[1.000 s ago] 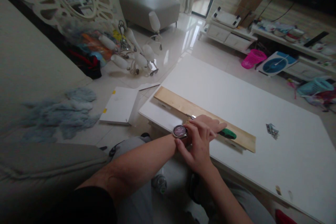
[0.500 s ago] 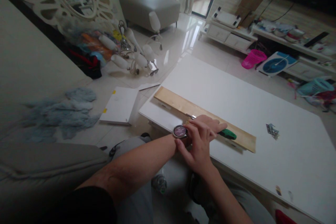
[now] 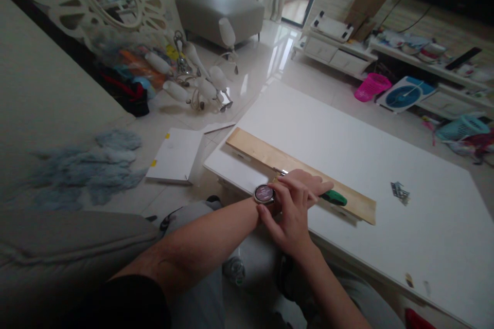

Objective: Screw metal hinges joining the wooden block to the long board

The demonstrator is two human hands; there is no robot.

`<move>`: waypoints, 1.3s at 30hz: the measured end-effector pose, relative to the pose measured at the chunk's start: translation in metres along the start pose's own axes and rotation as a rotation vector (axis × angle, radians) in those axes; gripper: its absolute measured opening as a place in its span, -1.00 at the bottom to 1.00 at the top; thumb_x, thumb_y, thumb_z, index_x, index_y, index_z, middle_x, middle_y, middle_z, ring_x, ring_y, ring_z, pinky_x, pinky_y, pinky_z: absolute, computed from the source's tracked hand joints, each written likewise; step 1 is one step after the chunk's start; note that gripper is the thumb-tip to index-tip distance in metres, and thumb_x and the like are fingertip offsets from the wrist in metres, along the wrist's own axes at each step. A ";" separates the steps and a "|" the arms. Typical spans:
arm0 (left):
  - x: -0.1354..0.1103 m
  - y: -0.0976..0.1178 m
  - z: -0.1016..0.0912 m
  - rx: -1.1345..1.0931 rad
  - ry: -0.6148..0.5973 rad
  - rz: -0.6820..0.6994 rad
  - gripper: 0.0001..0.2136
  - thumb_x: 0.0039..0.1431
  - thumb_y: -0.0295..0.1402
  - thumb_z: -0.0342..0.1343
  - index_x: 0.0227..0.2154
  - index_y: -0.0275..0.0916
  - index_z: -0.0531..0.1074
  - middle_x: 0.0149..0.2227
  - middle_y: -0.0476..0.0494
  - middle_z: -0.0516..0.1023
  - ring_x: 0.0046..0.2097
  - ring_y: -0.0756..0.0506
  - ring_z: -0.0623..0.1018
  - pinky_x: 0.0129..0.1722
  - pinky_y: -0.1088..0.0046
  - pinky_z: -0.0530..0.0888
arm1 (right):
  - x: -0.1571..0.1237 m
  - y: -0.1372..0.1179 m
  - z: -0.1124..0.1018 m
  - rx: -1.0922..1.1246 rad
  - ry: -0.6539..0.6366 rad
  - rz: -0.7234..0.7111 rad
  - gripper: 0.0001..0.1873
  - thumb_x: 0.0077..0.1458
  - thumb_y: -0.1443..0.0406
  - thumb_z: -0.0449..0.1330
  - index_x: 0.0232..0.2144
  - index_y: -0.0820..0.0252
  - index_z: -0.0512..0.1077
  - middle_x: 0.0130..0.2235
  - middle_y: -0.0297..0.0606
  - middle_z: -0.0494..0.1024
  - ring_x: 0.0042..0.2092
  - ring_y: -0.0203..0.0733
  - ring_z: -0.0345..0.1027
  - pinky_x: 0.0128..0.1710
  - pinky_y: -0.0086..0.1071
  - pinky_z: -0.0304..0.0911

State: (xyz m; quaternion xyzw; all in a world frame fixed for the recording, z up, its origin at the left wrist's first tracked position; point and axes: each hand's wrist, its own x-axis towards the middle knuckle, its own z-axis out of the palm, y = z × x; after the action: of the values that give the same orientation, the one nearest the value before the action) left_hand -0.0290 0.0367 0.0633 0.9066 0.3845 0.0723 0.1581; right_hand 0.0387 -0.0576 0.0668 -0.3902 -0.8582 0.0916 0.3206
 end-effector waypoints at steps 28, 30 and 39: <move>-0.001 0.000 -0.001 -0.019 0.000 -0.010 -0.79 0.47 -0.33 0.04 0.08 -0.14 0.39 -0.11 -0.14 0.65 -0.27 -0.12 0.62 -0.47 0.38 0.22 | -0.001 0.001 0.002 0.031 0.056 -0.018 -0.80 0.36 0.19 0.21 -0.02 0.03 0.33 0.14 -0.09 0.48 0.18 0.12 0.35 0.14 0.00 0.08; -0.002 0.002 -0.004 -0.015 -0.002 -0.017 -0.79 0.47 -0.34 0.03 0.08 -0.15 0.39 -0.10 -0.14 0.65 -0.26 -0.12 0.62 -0.46 0.38 0.23 | -0.001 0.001 0.002 0.023 0.055 -0.016 -0.80 0.35 0.19 0.22 -0.03 0.04 0.33 0.14 -0.08 0.48 0.18 0.11 0.35 0.14 0.00 0.07; -0.002 0.001 -0.002 0.005 0.020 -0.003 -0.79 0.46 -0.35 0.03 0.08 -0.16 0.39 -0.11 -0.14 0.65 -0.29 -0.12 0.61 -0.48 0.36 0.21 | -0.001 0.002 0.002 0.033 0.088 -0.017 -0.70 0.34 0.17 0.23 0.05 0.06 0.32 0.13 -0.08 0.49 0.16 0.11 0.37 0.13 -0.01 0.09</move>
State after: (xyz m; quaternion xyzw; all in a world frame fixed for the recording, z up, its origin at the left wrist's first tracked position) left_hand -0.0298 0.0351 0.0657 0.9058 0.3874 0.0799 0.1520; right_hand 0.0392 -0.0568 0.0634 -0.3813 -0.8450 0.0858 0.3651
